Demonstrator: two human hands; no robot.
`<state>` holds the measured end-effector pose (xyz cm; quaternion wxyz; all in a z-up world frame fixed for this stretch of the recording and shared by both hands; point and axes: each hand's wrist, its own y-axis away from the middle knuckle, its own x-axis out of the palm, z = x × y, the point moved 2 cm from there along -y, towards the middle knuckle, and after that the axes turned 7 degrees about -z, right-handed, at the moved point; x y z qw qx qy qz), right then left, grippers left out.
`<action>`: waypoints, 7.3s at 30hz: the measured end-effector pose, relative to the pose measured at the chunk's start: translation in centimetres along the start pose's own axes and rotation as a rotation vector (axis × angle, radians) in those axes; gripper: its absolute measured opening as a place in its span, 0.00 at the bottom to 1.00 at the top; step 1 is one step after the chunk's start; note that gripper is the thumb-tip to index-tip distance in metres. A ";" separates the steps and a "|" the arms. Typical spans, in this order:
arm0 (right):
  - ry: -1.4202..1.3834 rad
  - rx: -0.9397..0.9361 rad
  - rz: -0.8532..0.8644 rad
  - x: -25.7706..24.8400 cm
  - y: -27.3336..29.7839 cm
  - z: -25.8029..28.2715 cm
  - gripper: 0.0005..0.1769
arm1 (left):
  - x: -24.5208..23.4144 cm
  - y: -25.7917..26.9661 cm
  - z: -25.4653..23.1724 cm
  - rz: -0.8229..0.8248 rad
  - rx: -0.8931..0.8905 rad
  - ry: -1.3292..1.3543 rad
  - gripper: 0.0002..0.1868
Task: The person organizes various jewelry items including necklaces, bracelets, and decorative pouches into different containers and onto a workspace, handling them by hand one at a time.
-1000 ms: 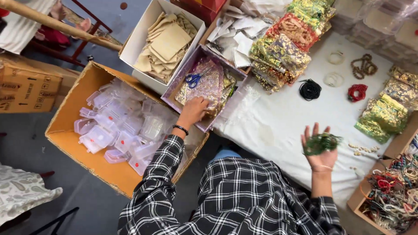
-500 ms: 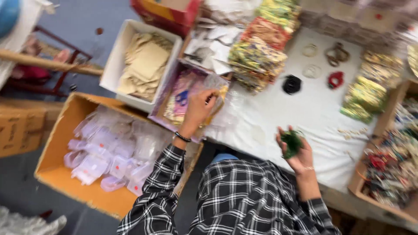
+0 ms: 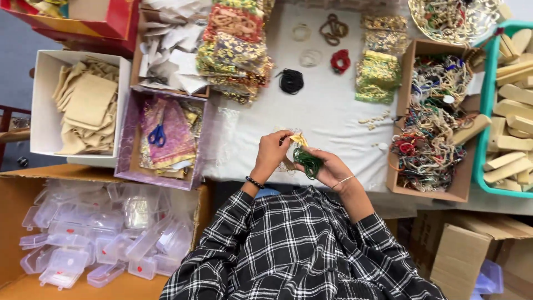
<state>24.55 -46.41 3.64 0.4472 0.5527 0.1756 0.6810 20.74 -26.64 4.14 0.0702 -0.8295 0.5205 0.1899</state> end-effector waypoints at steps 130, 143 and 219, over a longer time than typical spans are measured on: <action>0.222 -0.360 0.265 -6.5 -7.6 9.9 0.38 | 3.5 -10.2 -10.2 0.446 -0.028 -0.097 0.15; 1.125 -0.898 -0.172 -9.2 -6.6 10.3 0.28 | 4.1 -5.4 -2.9 0.730 -0.548 0.909 0.46; 1.453 -1.036 -0.457 -14.4 -7.4 6.1 0.23 | 7.8 -3.1 5.7 0.227 0.048 -0.108 0.14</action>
